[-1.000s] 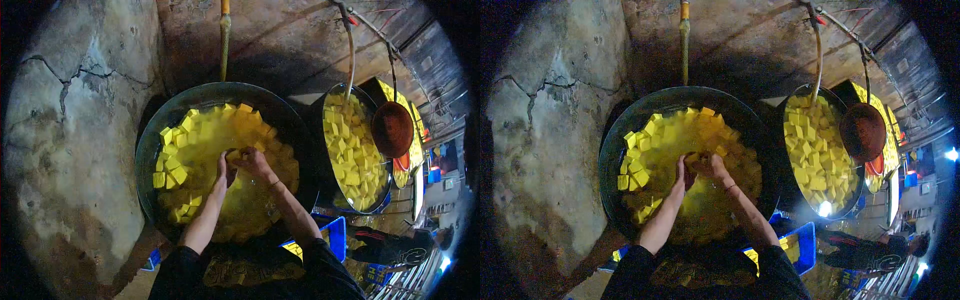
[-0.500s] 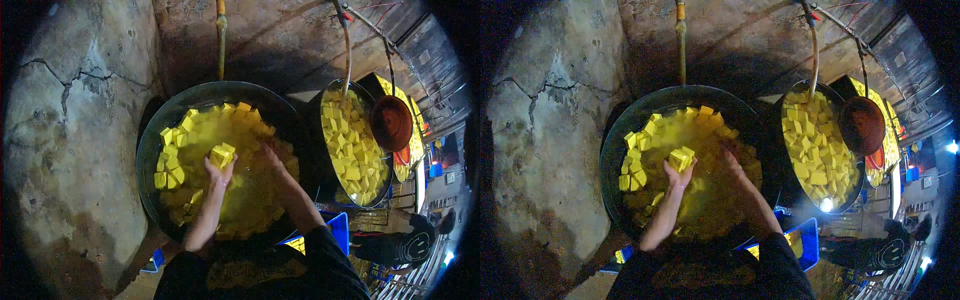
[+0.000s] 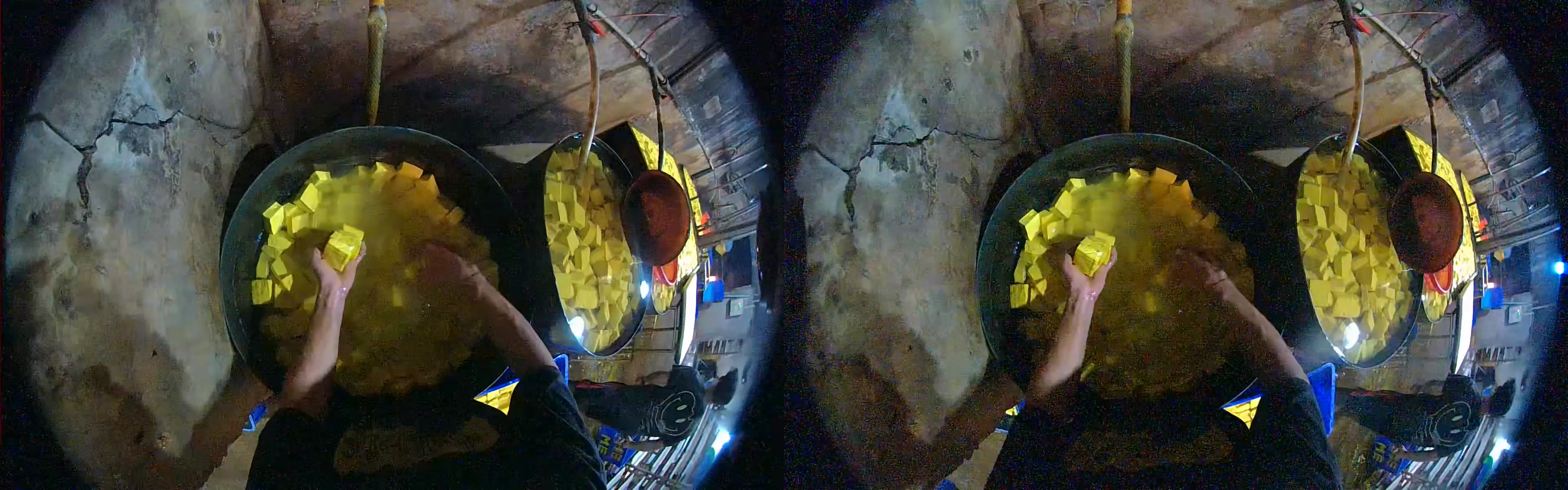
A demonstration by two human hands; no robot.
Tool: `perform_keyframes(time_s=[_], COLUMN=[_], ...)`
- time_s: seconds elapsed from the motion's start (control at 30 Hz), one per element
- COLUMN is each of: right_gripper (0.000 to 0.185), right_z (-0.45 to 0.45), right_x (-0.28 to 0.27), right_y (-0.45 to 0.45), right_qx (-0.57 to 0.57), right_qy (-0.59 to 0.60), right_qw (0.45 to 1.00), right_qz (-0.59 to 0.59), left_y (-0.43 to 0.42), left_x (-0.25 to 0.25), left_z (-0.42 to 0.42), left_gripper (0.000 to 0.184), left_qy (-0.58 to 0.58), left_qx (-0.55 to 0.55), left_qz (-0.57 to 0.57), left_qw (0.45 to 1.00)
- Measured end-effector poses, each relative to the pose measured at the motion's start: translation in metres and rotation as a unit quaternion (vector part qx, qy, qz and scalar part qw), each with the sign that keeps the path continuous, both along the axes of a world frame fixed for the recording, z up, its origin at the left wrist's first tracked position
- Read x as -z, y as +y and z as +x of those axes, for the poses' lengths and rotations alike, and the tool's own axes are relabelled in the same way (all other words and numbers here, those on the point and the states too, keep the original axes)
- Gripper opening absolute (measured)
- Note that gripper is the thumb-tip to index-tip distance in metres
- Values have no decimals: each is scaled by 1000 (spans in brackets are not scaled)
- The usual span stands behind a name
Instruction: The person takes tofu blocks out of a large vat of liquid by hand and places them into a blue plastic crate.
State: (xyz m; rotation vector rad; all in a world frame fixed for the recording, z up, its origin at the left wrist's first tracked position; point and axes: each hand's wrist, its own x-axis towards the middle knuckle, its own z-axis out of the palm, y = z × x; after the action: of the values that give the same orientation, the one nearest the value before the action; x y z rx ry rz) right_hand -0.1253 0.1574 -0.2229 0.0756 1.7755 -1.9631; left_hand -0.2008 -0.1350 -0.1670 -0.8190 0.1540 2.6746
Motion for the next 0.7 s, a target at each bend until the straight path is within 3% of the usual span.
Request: perform_keyframes(time_s=[0.07,0.1,0.17,0.23,0.3,0.37,0.4,0.43,0.47,0.53,0.6,0.7], right_gripper=[51,50,48,47,45,45,42,40,36,33,34,42], right_z=[1,1,-1,-5,-7,2,12,19,19,26,30,40], right_x=[5,-36,-62,-57,-55,-86,-145,-180,-175,-188,-190,-181], right_y=[-5,-21,-36,-35,-30,-43,-71,-89,-89,-105,-106,-109], right_qx=[-47,-136,-215,-166,-111,-79,-6,68,76,106,88,193], right_qy=[8,107,201,200,196,195,168,140,178,164,151,167], right_qw=[998,953,843,907,952,967,977,981,966,954,934,938], right_qz=[28,247,451,331,207,146,131,113,170,226,312,237], left_y=[11,16,18,21,28,34,38,45,51,60,69,89], left_x=[-7,-12,-10,-4,0,5,-23,41,21,-21,-38,-41], left_z=[3,5,7,9,13,16,22,10,22,42,46,55], left_gripper=[62,60,59,52,43,36,33,45,42,40,37,35], left_qy=[-3,-17,-29,47,50,7,-17,49,173,296,160,91], left_qx=[-9,-4,0,23,25,34,76,74,72,73,106,127], left_qz=[37,36,37,40,-5,-123,-173,-61,-216,-356,-48,27], left_qw=[999,999,999,998,998,992,982,994,958,883,980,987])
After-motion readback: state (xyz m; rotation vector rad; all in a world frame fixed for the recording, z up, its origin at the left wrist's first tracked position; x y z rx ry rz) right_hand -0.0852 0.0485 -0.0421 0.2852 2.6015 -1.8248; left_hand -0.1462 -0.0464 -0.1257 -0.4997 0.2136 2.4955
